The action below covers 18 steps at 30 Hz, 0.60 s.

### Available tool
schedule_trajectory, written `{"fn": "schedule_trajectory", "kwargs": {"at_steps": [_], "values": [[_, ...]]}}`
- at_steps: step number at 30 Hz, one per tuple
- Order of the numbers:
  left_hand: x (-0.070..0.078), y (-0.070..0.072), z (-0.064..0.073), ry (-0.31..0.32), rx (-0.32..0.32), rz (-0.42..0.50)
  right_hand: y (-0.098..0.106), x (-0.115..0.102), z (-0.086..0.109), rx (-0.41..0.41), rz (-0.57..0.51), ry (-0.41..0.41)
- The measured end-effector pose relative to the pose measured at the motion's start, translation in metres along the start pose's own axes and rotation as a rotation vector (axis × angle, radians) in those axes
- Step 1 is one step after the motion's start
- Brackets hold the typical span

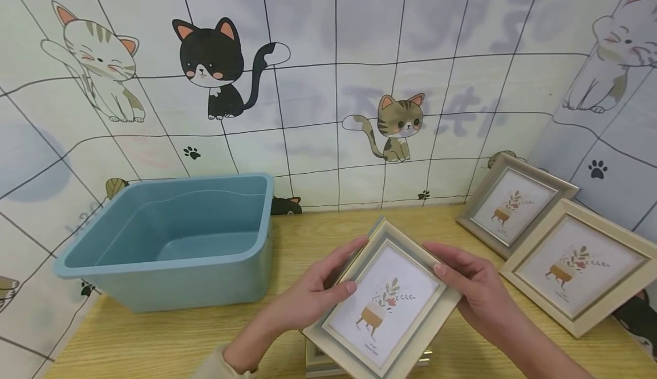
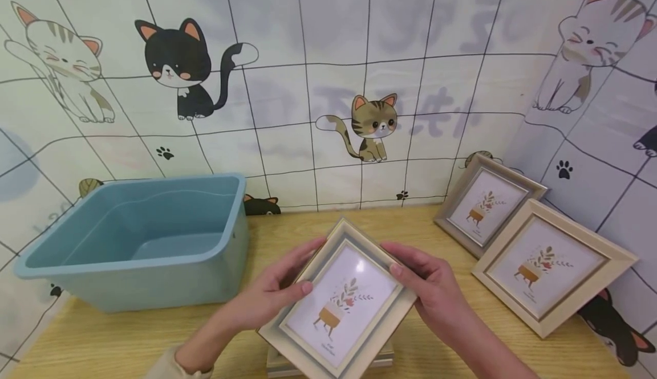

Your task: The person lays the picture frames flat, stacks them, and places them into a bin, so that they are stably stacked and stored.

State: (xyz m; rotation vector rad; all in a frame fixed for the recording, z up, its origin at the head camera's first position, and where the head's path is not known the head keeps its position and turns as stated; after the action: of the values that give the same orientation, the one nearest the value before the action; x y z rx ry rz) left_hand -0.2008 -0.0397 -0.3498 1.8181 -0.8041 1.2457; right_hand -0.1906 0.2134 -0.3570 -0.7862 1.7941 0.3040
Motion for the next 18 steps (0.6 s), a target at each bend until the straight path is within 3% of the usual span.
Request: {"fn": "schedule_trajectory", "kwargs": {"at_steps": [12,18], "values": [[-0.0007,0.0011,-0.0001,-0.031,0.044,-0.089,0.0005,0.0013,0.0054,0.004,-0.031,-0.011],[-0.0013,-0.0003,0.0001,-0.028,0.010,-0.011,0.0007,0.0009,0.0066,0.017,-0.040,-0.020]]}}
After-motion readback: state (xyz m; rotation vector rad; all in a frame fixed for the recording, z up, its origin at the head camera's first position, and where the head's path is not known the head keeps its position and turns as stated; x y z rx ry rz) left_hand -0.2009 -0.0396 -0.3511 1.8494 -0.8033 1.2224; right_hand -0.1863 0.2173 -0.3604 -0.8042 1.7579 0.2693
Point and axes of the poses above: each hand's wrist, its own z-axis away from the middle knuckle, its own y-axis out of the back of the hand, x = y × z, the point moved 5 cm from there along -z, towards the middle knuckle, and after that the axes turned 15 degrees about -x, right-handed, at the moved point
